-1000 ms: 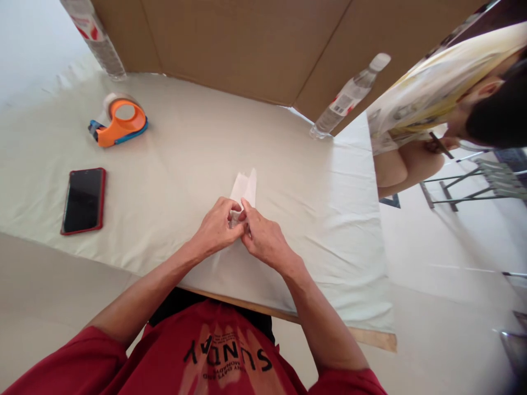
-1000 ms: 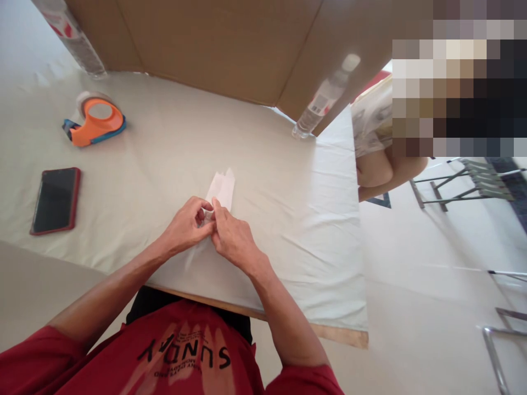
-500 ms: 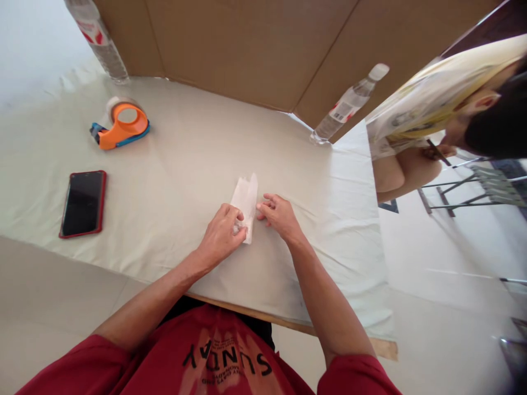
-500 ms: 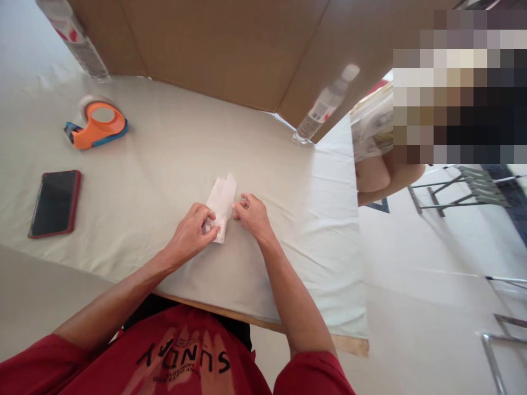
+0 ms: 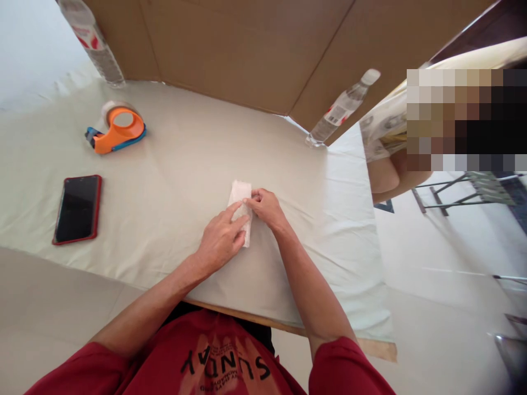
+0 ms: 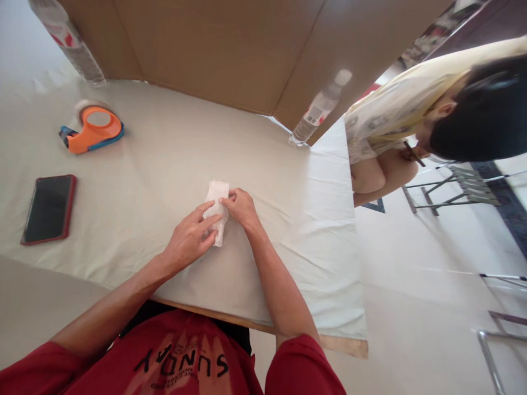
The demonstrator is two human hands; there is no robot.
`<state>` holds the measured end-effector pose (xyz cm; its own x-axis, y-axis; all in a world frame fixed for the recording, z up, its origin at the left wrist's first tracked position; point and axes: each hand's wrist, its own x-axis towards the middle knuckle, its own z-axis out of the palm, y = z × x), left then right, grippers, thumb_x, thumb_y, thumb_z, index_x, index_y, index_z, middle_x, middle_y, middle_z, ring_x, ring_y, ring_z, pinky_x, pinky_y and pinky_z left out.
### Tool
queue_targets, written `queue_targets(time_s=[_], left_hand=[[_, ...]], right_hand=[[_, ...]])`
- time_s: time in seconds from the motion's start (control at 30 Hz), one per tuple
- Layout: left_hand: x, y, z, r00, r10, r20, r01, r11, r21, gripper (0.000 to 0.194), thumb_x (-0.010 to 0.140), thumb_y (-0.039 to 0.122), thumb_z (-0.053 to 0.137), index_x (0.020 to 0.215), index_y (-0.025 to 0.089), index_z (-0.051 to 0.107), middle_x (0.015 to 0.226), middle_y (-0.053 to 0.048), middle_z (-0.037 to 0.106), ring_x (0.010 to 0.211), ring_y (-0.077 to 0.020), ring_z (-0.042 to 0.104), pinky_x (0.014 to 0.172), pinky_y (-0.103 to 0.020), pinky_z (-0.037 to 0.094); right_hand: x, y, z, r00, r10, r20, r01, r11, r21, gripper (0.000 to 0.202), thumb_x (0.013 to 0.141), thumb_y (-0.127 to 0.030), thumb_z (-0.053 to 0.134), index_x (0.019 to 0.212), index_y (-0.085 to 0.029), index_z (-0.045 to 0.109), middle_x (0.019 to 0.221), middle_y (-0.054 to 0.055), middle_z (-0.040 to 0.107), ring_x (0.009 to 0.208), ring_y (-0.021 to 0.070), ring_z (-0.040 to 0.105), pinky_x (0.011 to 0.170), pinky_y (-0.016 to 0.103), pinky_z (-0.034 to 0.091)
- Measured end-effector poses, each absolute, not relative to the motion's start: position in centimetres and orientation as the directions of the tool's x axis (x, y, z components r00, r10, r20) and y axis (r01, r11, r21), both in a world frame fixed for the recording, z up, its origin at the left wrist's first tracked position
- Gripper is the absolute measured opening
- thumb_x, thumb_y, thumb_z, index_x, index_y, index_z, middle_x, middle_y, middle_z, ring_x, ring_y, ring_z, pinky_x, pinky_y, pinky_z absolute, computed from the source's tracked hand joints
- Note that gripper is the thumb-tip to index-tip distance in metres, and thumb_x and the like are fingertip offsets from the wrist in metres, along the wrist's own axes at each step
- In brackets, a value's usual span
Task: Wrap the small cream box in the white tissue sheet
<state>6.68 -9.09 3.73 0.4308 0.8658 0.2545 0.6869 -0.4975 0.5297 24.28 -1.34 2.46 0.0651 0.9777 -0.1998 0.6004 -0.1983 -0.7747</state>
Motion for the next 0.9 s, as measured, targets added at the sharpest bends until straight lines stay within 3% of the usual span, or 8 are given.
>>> queue_targets(time_s=[0.17, 0.3, 0.43, 0.53, 0.63, 0.77, 0.9], left_hand=[[6.6, -9.0, 3.8, 0.478, 0.832, 0.282, 0.706, -0.555, 0.44, 0.029, 0.09, 0.013, 0.054, 0.112, 0.021, 0.071, 0.14, -0.012, 0.062, 0.1, -0.0272, 0.066, 0.089, -0.044, 0.055], [6.6, -9.0, 3.9, 0.502, 0.82, 0.275, 0.698, -0.572, 0.431, 0.028, 0.091, 0.012, 0.052, 0.111, 0.02, 0.072, 0.135, -0.011, 0.066, 0.096, -0.0266, 0.064, 0.086, -0.043, 0.054], [6.4, -8.8, 3.7, 0.52, 0.814, 0.258, 0.658, -0.575, 0.487, 0.031, 0.092, 0.013, 0.051, 0.118, 0.018, 0.067, 0.121, -0.009, 0.073, 0.096, -0.0264, 0.062, 0.086, -0.041, 0.052], [6.2, -8.6, 3.3, 0.5, 0.832, 0.24, 0.64, -0.541, 0.546, 0.029, 0.092, 0.014, 0.051, 0.117, 0.018, 0.066, 0.117, -0.008, 0.074, 0.098, -0.0258, 0.062, 0.088, -0.04, 0.051], [6.1, -8.4, 3.1, 0.491, 0.841, 0.227, 0.614, -0.519, 0.594, 0.027, 0.092, 0.016, 0.052, 0.115, 0.018, 0.066, 0.116, -0.009, 0.074, 0.1, -0.0255, 0.063, 0.09, -0.04, 0.051], [5.9, -8.2, 2.9, 0.48, 0.851, 0.212, 0.605, -0.497, 0.622, 0.025, 0.092, 0.017, 0.054, 0.113, 0.018, 0.068, 0.114, -0.009, 0.074, 0.097, -0.0253, 0.063, 0.087, -0.04, 0.052], [5.9, -8.4, 2.7, 0.45, 0.856, 0.254, 0.597, -0.5, 0.627, 0.024, 0.092, 0.017, 0.054, 0.111, 0.019, 0.068, 0.113, -0.01, 0.071, 0.099, -0.0243, 0.063, 0.089, -0.039, 0.053]], right_hand=[[23.7, -0.1, 3.4, 0.062, 0.976, -0.209, 0.695, -0.193, -0.693, 0.021, 0.07, -0.037, 0.07, 0.067, -0.021, 0.056, 0.067, -0.003, 0.06, 0.065, 0.0134, 0.052, 0.063, 0.027, 0.038], [23.5, 0.0, 3.1, 0.053, 0.992, -0.117, 0.654, -0.123, -0.746, 0.024, 0.069, -0.029, 0.065, 0.059, -0.022, 0.044, 0.058, -0.007, 0.046, 0.059, 0.0104, 0.04, 0.059, 0.026, 0.032], [23.5, -0.6, 2.5, 0.085, 0.992, -0.092, 0.423, -0.12, -0.898, 0.022, 0.069, -0.033, 0.06, 0.062, -0.023, 0.043, 0.06, -0.006, 0.044, 0.059, 0.0107, 0.04, 0.058, 0.025, 0.033], [23.2, -0.7, 2.4, 0.079, 0.971, -0.227, 0.171, -0.238, -0.956, 0.018, 0.066, -0.034, 0.062, 0.072, -0.022, 0.05, 0.066, -0.005, 0.052, 0.062, 0.0123, 0.047, 0.059, 0.026, 0.039], [22.8, -0.8, 2.9, 0.028, 0.941, -0.337, -0.007, -0.337, -0.941, 0.023, 0.063, -0.033, 0.064, 0.081, -0.021, 0.056, 0.074, -0.002, 0.061, 0.069, 0.0154, 0.057, 0.065, 0.028, 0.046], [22.4, -1.9, 4.1, -0.047, 0.959, -0.281, -0.109, -0.285, -0.952, 0.03, 0.064, -0.034, 0.068, 0.091, -0.022, 0.06, 0.084, 0.0, 0.069, 0.079, 0.018, 0.063, 0.074, 0.031, 0.051], [22.7, -3.6, 4.7, -0.106, 0.979, -0.173, -0.108, -0.184, -0.977, 0.03, 0.067, -0.04, 0.07, 0.09, -0.023, 0.058, 0.089, 0.001, 0.07, 0.084, 0.0188, 0.064, 0.082, 0.034, 0.053]])
